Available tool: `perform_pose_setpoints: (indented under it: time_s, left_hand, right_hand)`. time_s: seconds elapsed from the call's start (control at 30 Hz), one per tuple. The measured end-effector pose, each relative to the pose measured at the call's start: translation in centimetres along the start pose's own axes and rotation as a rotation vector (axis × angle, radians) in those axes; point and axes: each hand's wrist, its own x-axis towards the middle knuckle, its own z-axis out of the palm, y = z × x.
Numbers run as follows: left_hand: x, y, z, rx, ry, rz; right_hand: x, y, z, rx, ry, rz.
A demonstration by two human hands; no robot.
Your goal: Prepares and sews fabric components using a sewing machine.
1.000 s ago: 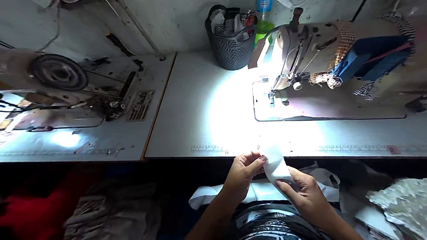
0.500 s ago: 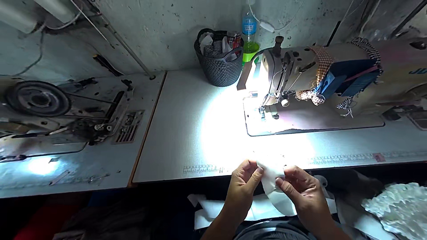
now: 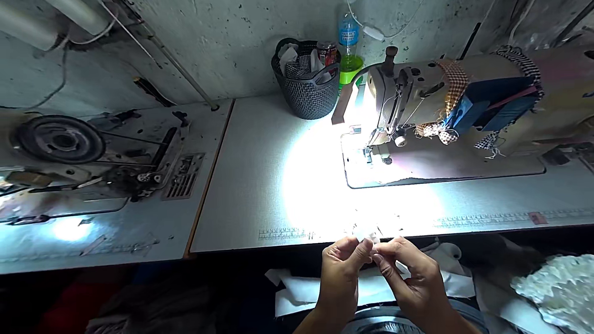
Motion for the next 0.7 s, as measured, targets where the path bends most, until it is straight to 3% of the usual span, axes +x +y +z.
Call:
perform_pose_setpoints:
  time_s: [0.1,0.2,0.33,0.57,0.7]
  left_hand:
    - [0.3,1.0,0.2,-0.007,0.051,-0.042]
    - [0.3,1.6,0.2,0.084,-0.011,0.073]
    - [0.6,2.0,0.3,0.202,-0.090,0.293]
    - [1.0,2.4,1.6,0.151,-0.081,0.338]
    - [2.2,2.6,2.4,0.169,0.056,0.320]
  right_hand:
    - [-0.3,-0.1,0.4,0.072,0.022,0.107]
    - [-0.3,0.1,0.0,0.155,-0.018,0.193]
    - [-0.3,0.2,-0.9,0.101,-0.022,0.136]
    - [-0.6,0.4,-1.3,0.021,-0.046,0.044]
    - [-1.7,1.3,-1.2,-0.055,-0.030,0.017]
